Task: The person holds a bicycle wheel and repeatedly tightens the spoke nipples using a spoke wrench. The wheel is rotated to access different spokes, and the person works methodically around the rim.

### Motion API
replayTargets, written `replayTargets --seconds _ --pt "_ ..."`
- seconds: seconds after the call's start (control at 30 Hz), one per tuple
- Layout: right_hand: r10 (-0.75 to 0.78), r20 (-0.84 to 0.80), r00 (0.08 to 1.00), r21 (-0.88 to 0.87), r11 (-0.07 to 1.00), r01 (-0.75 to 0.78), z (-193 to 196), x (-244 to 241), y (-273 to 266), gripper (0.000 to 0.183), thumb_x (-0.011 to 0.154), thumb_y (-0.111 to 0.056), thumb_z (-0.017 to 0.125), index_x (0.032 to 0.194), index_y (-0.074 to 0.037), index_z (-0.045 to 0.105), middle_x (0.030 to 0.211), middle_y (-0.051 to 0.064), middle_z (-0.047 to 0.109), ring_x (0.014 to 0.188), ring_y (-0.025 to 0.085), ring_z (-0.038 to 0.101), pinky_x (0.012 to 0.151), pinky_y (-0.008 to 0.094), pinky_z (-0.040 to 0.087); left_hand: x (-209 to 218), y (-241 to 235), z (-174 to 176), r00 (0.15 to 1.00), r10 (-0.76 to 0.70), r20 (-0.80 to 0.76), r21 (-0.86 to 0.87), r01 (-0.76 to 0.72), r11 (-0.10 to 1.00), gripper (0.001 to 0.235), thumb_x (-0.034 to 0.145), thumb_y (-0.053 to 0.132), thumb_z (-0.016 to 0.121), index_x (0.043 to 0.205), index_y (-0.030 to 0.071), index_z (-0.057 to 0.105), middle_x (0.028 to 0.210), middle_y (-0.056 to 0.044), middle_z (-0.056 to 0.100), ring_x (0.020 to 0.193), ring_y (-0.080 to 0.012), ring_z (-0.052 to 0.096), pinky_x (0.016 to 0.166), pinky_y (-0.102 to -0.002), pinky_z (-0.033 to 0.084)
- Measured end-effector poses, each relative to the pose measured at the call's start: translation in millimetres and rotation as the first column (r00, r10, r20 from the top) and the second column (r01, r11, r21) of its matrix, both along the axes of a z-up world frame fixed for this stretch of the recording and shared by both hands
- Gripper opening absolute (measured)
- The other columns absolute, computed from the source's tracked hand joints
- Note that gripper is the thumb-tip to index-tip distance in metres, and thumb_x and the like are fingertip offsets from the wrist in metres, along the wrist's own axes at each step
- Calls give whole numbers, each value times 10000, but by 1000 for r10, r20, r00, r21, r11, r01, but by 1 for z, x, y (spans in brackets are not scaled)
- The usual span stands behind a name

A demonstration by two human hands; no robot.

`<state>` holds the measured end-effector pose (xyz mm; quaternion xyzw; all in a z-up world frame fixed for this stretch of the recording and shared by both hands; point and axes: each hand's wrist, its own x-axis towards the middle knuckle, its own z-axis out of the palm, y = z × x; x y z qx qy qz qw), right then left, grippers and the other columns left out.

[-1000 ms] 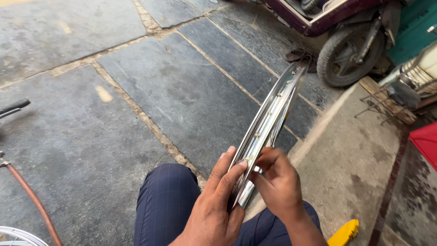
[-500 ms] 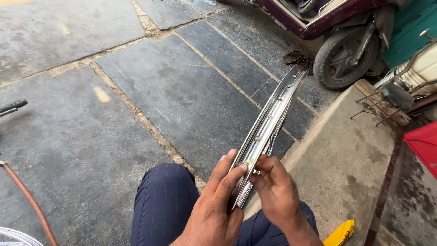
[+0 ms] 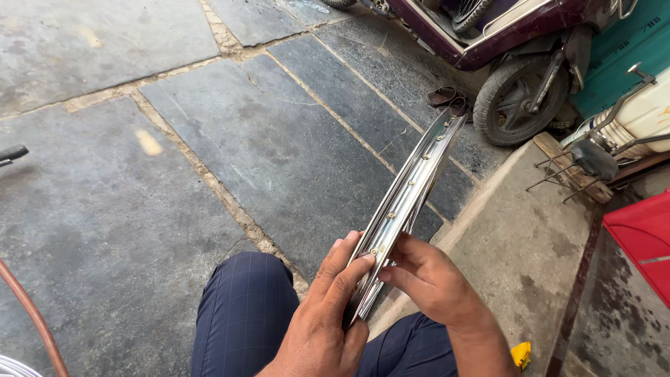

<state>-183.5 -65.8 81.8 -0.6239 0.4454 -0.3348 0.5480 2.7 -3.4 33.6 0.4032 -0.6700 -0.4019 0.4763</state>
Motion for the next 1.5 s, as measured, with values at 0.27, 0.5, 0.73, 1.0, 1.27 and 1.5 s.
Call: replayTargets --seconds 0.27,0.5,0.73,1.0,1.27,1.5 --pt "-640 -152 753 -869 449 206 -75 26 19 288 902 -130 777 1005 -57 518 1073 139 657 999 207 693 795 340 604 -4 3 1 999 50 -12 -114 -51 992 787 718 -125 563 1476 56 453 1639 -302 335 1543 -488 312 1224 -545 356" --pt "-173 12 985 -120 978 174 -33 -8 2 326 880 -67 761 1162 -8 608 1044 136 744 949 224 725 807 360 620 1 5 -4 982 -34 -186 9 36 999 945 816 -94 570 1629 -11 94 1691 -290 317 1555 -354 386 1222 -440 376" --pt "-582 -243 776 -703 657 273 -64 32 13 252 938 -100 744 1176 -64 670 1016 52 764 925 180 772 791 339 617 -3 6 -5 976 -41 -213 -64 28 998 943 803 -130 559 1614 -63 83 1673 -299 298 1591 -396 292 1291 -464 270" --pt "-54 92 994 77 996 47 -18 -19 2 397 846 -42 728 1234 -3 655 1200 141 734 1147 189 710 984 351 585 0 8 -4 966 -56 -251 -60 43 997 930 785 -152 562 1611 -67 144 1664 -293 353 1587 -399 331 1311 -487 228" --pt "-504 -197 841 -550 767 331 -51 4 20 294 828 28 772 1074 3 612 977 85 758 939 143 748 815 292 616 0 9 -5 992 -16 -129 -81 5 997 925 802 -81 658 1598 -34 188 1649 -269 371 1580 -433 271 1271 -516 263" --pt "-345 -122 931 -522 820 235 -44 -9 21 338 814 57 772 1109 3 615 1039 84 732 1025 149 722 923 312 609 5 19 -35 997 56 -61 -324 -73 943 792 793 1 758 1520 42 446 1595 -203 453 1540 -432 389 1272 -541 322"
